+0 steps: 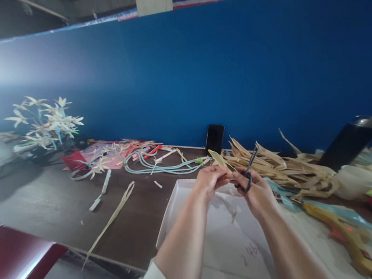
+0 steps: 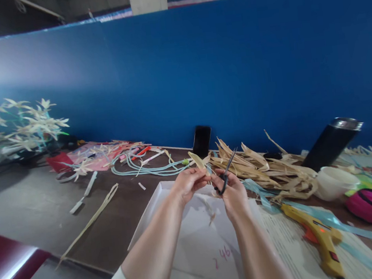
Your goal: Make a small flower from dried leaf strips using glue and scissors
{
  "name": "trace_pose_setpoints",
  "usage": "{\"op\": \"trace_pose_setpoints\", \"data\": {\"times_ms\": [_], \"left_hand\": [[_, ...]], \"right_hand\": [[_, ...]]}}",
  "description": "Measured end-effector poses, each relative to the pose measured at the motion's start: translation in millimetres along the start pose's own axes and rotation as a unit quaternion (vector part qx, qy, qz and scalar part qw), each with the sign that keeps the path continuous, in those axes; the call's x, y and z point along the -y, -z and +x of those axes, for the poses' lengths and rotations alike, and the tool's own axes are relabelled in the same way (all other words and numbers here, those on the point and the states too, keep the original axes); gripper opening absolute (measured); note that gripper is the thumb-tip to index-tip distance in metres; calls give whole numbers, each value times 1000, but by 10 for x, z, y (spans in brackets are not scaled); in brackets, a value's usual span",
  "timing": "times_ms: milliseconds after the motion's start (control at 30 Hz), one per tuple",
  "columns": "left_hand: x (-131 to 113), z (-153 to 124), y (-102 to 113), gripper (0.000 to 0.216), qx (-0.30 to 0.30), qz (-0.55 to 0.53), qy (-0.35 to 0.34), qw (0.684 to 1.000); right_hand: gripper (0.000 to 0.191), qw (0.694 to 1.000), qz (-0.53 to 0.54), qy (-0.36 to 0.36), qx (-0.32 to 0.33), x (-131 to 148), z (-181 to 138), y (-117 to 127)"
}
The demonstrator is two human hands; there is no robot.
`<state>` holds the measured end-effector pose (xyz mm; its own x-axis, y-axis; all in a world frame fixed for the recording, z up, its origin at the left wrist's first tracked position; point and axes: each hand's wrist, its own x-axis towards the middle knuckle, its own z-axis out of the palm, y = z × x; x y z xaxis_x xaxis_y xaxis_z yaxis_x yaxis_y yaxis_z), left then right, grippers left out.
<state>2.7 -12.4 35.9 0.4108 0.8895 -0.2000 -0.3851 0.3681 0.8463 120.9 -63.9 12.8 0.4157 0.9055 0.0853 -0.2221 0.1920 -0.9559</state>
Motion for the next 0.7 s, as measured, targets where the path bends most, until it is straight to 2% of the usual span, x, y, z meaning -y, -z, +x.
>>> {"op": "trace_pose_setpoints", "data": {"times_ms": [133,267,433,567,700], "left_hand": [[-45,-3,11,9,-43,7,-30,999],[-87,49,56,11,-119,8,-90,989],[-101,130,125,16,-164,11,-170,972],[-120,141,142,16,-189,19,-189,963],[-153,114,137,16,-212,49,-197,956]], "right_hand": [[47,1000,-21,-6,-10,3,-3,-10],[45,996,-75,-57,9,29,-43,-41],[44,978,-151,-108,98,51,-121,-66],[46,961,-190,-107,172,63,-169,-74],[50,951,-206,-102,207,58,-182,-78]]}}
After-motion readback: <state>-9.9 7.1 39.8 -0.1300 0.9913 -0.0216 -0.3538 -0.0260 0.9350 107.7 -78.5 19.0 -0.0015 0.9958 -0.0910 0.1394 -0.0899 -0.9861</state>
